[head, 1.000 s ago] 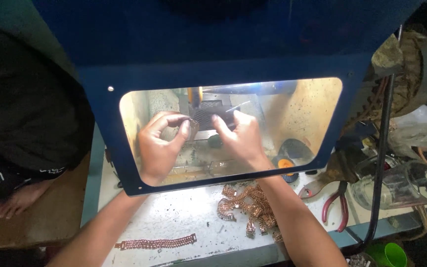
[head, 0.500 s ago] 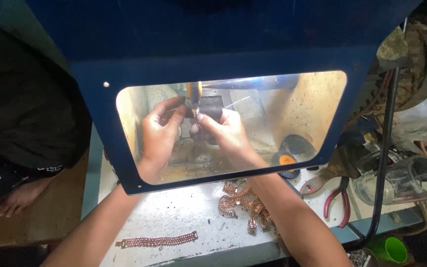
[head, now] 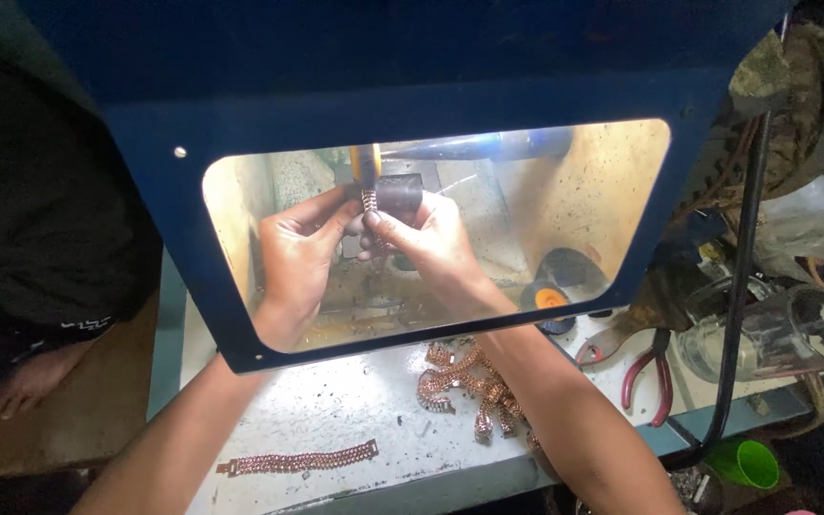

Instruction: Polishing a metal jewelry bracelet using a bench-mounted polishing machine with a rotating buffing wheel.

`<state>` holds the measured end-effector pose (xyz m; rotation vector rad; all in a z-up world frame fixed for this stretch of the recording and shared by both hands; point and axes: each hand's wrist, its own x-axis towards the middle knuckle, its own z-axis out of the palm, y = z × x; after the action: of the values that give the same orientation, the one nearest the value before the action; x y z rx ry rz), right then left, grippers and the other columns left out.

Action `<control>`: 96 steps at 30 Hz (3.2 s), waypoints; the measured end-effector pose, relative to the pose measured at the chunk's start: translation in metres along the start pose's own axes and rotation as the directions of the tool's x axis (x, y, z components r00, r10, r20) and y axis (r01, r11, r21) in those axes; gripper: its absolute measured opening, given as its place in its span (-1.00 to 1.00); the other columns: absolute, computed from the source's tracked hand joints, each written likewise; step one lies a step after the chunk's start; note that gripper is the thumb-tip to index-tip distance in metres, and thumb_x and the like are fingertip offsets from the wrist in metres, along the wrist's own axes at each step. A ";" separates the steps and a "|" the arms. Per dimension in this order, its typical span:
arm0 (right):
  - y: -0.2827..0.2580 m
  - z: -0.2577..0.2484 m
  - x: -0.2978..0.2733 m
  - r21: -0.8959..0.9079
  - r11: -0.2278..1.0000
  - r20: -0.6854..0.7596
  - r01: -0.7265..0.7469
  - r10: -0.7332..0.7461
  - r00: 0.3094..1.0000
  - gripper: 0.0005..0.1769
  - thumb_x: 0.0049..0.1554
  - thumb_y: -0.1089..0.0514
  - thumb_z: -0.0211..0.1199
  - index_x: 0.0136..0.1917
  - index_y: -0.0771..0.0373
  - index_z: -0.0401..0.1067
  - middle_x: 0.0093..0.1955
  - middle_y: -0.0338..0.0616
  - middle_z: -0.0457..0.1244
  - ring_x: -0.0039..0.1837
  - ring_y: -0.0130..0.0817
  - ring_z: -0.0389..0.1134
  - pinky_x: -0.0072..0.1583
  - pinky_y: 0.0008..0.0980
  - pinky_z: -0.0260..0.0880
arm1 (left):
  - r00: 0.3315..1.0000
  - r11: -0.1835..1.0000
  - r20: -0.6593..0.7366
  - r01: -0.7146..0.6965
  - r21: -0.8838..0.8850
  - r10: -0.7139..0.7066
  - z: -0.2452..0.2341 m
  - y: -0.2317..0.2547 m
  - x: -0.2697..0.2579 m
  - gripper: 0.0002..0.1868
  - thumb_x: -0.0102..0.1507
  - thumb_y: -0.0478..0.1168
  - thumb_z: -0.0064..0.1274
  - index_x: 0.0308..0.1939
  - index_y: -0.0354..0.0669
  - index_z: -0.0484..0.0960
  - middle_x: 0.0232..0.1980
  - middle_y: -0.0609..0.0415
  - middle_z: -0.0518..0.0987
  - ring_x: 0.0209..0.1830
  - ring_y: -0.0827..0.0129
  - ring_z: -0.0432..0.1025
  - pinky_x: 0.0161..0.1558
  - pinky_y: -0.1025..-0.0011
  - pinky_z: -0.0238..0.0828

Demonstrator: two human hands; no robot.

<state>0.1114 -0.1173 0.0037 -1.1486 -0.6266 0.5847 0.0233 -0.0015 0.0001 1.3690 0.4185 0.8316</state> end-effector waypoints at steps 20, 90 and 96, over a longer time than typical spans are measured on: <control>0.002 0.000 0.002 -0.052 0.994 0.055 0.099 -0.096 0.994 -0.73 0.20 0.18 0.35 0.11 0.41 0.54 -0.22 0.02 0.43 -0.19 -0.30 0.51 -0.14 -0.20 0.64 | 0.999 0.999 -0.007 -0.043 -0.001 0.043 0.005 0.011 -0.008 -0.79 0.25 -0.28 0.35 -0.04 -0.16 0.77 -0.38 -0.06 0.70 -0.32 0.57 0.48 -0.15 0.44 0.67; 0.009 -0.007 0.006 0.094 0.995 0.148 0.018 -0.032 0.988 -0.76 0.20 0.28 0.32 0.09 0.50 0.48 -0.15 0.16 0.42 -0.12 -0.11 0.52 -0.09 -0.02 0.69 | 0.997 0.995 -0.028 -0.067 0.068 0.069 0.001 0.019 -0.012 -0.81 0.27 -0.30 0.32 -0.03 -0.18 0.76 -0.15 -0.08 0.74 -0.07 0.49 0.53 0.05 0.39 0.57; 0.008 -0.004 0.008 0.094 0.996 0.092 0.001 -0.010 0.996 -0.79 0.22 0.26 0.30 0.05 0.49 0.50 -0.20 0.13 0.41 -0.18 -0.15 0.51 -0.15 -0.03 0.69 | 0.998 0.998 -0.037 -0.048 0.046 0.049 0.003 0.022 -0.012 -0.79 0.26 -0.28 0.33 -0.03 -0.16 0.76 -0.14 -0.05 0.75 -0.06 0.52 0.50 0.05 0.40 0.58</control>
<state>0.1189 -0.1123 -0.0043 -1.0358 -0.6748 0.6590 0.0111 -0.0125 0.0197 1.4120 0.4373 0.8936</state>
